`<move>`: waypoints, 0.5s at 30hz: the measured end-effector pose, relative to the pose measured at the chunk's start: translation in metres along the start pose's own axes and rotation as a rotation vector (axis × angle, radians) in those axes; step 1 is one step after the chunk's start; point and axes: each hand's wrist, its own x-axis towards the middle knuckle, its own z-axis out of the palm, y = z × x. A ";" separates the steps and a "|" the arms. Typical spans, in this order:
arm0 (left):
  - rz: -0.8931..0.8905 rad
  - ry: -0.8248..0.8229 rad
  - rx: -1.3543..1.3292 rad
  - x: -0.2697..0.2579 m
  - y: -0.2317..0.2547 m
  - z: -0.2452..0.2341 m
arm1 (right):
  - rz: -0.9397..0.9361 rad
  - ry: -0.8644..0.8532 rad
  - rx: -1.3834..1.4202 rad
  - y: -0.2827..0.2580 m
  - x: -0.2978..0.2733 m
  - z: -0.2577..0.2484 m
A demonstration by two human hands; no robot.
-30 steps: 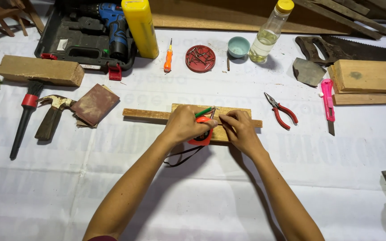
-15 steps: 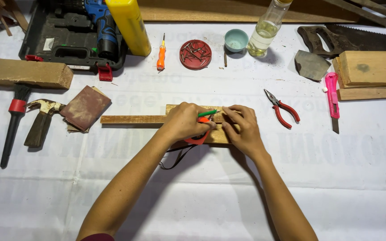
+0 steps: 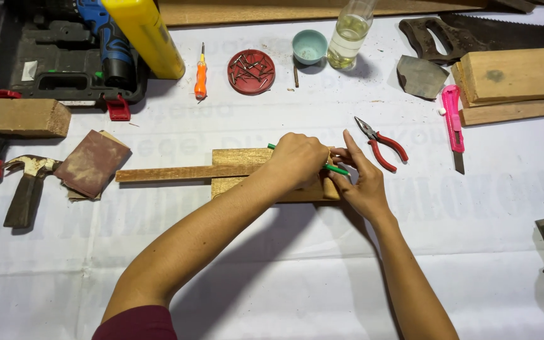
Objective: Measure, mark, and assemble small wooden components at a workbench.
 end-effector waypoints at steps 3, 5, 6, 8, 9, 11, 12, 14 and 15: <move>0.005 -0.011 -0.016 0.009 0.007 -0.001 | 0.051 -0.015 -0.027 -0.001 0.002 -0.003; 0.042 0.015 0.010 0.013 0.013 0.001 | 0.072 -0.027 -0.010 0.000 0.003 -0.005; 0.076 0.046 0.035 0.014 0.016 0.002 | 0.088 -0.043 0.005 0.000 0.004 -0.007; 0.088 0.071 0.054 0.020 0.021 0.004 | 0.105 -0.059 -0.010 0.002 0.006 -0.009; 0.099 0.100 0.075 0.023 0.023 0.004 | 0.118 -0.075 -0.025 0.003 0.007 -0.010; 0.099 0.076 0.110 0.029 0.022 0.014 | 0.098 -0.087 -0.033 0.007 0.007 -0.010; 0.096 0.053 0.145 0.030 0.022 0.019 | 0.075 -0.101 -0.041 0.008 0.007 -0.010; 0.110 0.080 0.146 0.032 0.019 0.024 | 0.111 -0.122 -0.056 0.010 0.008 -0.008; 0.128 0.109 0.147 0.032 0.018 0.027 | 0.148 -0.140 -0.074 0.011 0.009 -0.008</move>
